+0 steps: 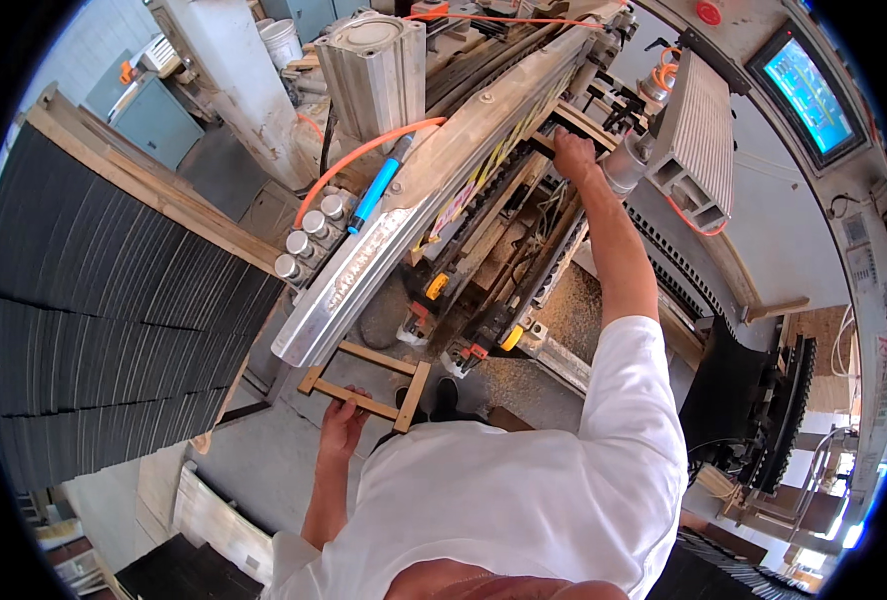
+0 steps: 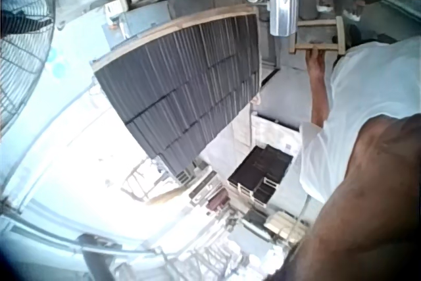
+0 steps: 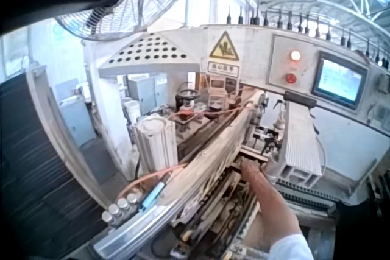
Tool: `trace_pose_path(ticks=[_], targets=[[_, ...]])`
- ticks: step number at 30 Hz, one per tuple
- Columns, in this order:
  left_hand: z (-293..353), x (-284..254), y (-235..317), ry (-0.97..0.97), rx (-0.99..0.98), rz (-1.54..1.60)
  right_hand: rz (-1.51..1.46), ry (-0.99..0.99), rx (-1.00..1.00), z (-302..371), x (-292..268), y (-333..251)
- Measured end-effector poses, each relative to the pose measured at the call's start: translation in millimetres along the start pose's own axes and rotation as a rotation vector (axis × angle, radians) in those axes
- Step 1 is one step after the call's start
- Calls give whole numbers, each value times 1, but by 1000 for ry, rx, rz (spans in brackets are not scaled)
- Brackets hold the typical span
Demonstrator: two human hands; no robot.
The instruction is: The person repeatedly picks up small wooden frames from a stack, places them into a machine jig, and removes them after processing. The frames are then stacked on a nearby surface. The task involves continuous handling of the frames and interaction with the machine.
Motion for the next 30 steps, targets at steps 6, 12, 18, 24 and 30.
trace_pose_path(ticks=[6,12,18,24,30], targets=[[-23,1,-26,51,-22,-41,-86,-42,-57,-1,1,1],[-38,8,-39,110,-4,-201,28,-77,-97,-7,-10,-13],[-15,9,-33,175,55,-303,58,1,-112,-10,-9,-9],[27,12,-2,281,174,-401,68,-66,-144,-19,3,-11],[68,17,78,273,519,-569,79,-53,-37,-18,18,21]])
Point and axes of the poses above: each hand's wrist, its own z-axis away from the middle knuckle, its own x-axis out of the palm, y = z × x, the point moved 10 cm from there along -z, towards the middle knuckle, and after that the axes turned 4 degrees about -x, right-handed, at the moved point
